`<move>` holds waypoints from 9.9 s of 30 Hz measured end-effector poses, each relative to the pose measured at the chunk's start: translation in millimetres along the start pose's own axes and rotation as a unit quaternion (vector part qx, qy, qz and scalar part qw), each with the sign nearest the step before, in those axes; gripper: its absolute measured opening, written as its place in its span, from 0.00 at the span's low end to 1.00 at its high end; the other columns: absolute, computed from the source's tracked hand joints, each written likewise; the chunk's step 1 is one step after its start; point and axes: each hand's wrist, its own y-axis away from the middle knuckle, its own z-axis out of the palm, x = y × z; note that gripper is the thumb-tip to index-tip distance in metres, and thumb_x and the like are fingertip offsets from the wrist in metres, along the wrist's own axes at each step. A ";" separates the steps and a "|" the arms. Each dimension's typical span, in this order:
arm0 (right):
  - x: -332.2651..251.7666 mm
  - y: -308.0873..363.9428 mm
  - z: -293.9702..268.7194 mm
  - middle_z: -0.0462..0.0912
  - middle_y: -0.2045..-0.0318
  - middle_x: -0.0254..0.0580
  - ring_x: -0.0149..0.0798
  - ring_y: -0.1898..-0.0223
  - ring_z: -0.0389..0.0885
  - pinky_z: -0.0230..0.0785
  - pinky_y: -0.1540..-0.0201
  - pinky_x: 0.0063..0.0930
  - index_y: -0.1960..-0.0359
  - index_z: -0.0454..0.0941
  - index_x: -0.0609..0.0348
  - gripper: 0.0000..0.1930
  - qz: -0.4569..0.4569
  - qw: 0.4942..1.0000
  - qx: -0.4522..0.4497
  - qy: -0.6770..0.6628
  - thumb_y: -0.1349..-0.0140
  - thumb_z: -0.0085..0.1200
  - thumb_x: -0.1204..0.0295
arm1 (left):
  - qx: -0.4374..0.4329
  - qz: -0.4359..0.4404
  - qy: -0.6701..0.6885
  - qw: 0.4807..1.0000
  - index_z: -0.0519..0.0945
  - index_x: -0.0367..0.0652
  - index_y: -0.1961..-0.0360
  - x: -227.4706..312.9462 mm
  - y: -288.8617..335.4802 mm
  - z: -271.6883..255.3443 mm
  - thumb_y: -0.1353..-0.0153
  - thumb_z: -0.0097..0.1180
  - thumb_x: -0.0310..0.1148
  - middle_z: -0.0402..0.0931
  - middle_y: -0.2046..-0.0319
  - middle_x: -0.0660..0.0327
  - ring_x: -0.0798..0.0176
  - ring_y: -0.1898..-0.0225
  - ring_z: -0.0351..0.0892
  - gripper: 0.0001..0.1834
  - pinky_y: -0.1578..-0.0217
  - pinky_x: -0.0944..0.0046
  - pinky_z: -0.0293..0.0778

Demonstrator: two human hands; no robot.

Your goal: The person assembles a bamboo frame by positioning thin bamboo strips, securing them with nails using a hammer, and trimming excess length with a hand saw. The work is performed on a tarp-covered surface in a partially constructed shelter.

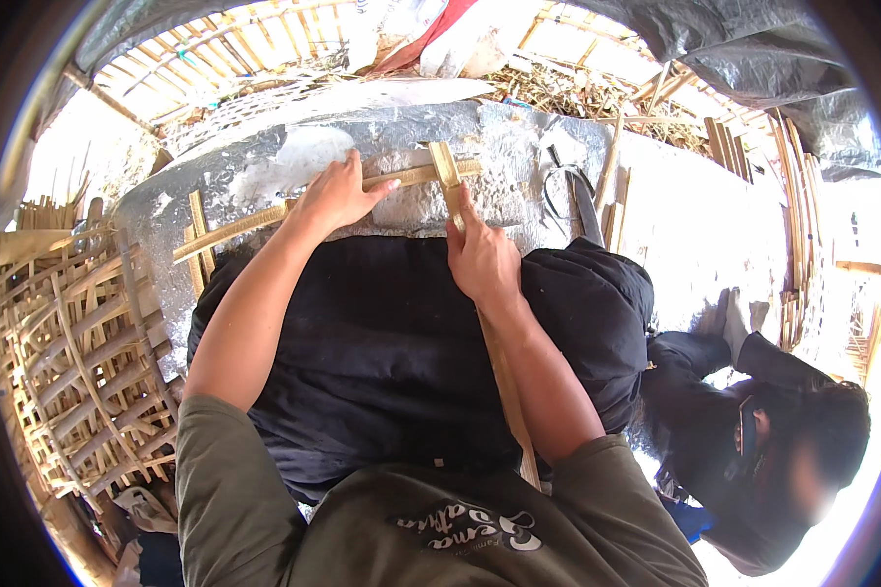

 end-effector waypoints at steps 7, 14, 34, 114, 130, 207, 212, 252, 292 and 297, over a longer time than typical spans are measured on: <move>1.6 -2.1 0.9 0.82 0.81 0.58 0.61 0.78 0.83 0.76 0.73 0.53 0.26 0.60 0.53 0.34 0.004 1.000 0.011 -0.006 0.33 0.55 0.63 | 0.033 0.011 0.027 0.999 0.62 0.22 0.32 6.0 5.1 -1.2 0.40 0.56 0.70 0.78 0.47 0.33 0.36 0.44 0.80 0.58 0.43 0.46 0.77; -2.3 -8.4 -3.6 0.82 0.81 0.59 0.61 0.77 0.84 0.77 0.72 0.54 0.27 0.61 0.53 0.34 0.005 1.000 -0.005 0.000 0.34 0.56 0.63 | 0.066 0.016 0.047 0.997 0.72 0.26 0.43 8.0 5.1 -6.2 0.41 0.61 0.67 0.81 0.56 0.35 0.35 0.52 0.83 0.48 0.49 0.45 0.79; 0.3 -12.0 1.5 0.81 0.81 0.61 0.62 0.78 0.84 0.77 0.72 0.55 0.28 0.63 0.54 0.33 -0.005 1.000 0.017 -0.018 0.34 0.56 0.63 | 0.102 0.008 0.036 0.994 0.75 0.36 0.45 0.5 -0.5 5.5 0.41 0.60 0.67 0.83 0.57 0.39 0.37 0.51 0.83 0.42 0.49 0.45 0.78; -7.1 -11.5 -9.2 0.81 0.82 0.58 0.60 0.79 0.84 0.78 0.72 0.52 0.27 0.63 0.55 0.34 -0.015 1.000 0.003 -0.001 0.35 0.57 0.65 | 0.081 0.020 0.034 0.996 0.73 0.28 0.41 6.2 1.0 2.5 0.37 0.56 0.66 0.85 0.63 0.40 0.39 0.56 0.86 0.46 0.53 0.45 0.82; -4.5 -12.1 -4.1 0.83 0.80 0.60 0.63 0.76 0.84 0.78 0.68 0.55 0.28 0.63 0.56 0.32 0.011 1.000 -0.010 -0.015 0.33 0.55 0.63 | 0.096 0.025 0.033 0.994 0.75 0.29 0.46 9.8 5.6 -4.6 0.38 0.59 0.65 0.85 0.64 0.41 0.40 0.57 0.87 0.42 0.54 0.45 0.81; -0.9 -16.6 2.9 0.84 0.75 0.61 0.64 0.71 0.85 0.78 0.66 0.57 0.29 0.65 0.57 0.33 0.006 1.000 0.007 -0.008 0.35 0.56 0.65 | 0.224 0.204 -0.109 0.947 0.61 0.41 0.27 28.3 7.4 28.8 0.30 0.50 0.59 0.53 0.25 0.50 0.43 0.24 0.51 0.41 0.31 0.29 0.54; 1.1 -17.7 3.4 0.84 0.75 0.61 0.65 0.71 0.85 0.78 0.65 0.58 0.29 0.65 0.56 0.33 0.003 0.999 0.013 -0.038 0.36 0.56 0.66 | 0.224 0.322 -0.105 0.914 0.58 0.45 0.25 47.2 9.0 37.7 0.32 0.56 0.50 0.52 0.24 0.51 0.43 0.23 0.50 0.40 0.29 0.29 0.51; -6.1 -14.4 -11.2 0.84 0.72 0.69 0.68 0.71 0.84 0.78 0.68 0.56 0.25 0.30 0.73 0.56 0.108 0.989 -0.035 -0.096 0.41 0.61 0.62 | 0.151 0.402 -0.131 0.894 0.66 0.80 0.28 40.9 9.1 29.1 0.29 0.48 0.55 0.47 0.22 0.48 0.41 0.21 0.42 0.28 0.28 0.25 0.39; 432.7 44.6 -146.1 0.90 0.64 0.40 0.43 0.54 0.84 0.63 0.37 0.43 0.57 0.86 0.55 0.11 0.255 0.959 0.028 0.117 0.40 0.66 0.67 | 0.121 0.434 -0.037 0.892 0.77 0.63 0.34 47.1 2.6 27.8 0.31 0.49 0.62 0.54 0.24 0.46 0.43 0.23 0.51 0.30 0.27 0.35 0.44; 443.4 38.7 -127.8 0.89 0.66 0.36 0.40 0.55 0.84 0.62 0.36 0.44 0.60 0.86 0.54 0.10 0.258 0.960 -0.016 0.110 0.44 0.69 0.69 | 0.124 0.434 -0.038 0.891 0.78 0.61 0.34 47.8 2.5 27.7 0.31 0.49 0.62 0.55 0.25 0.46 0.43 0.23 0.51 0.30 0.27 0.36 0.45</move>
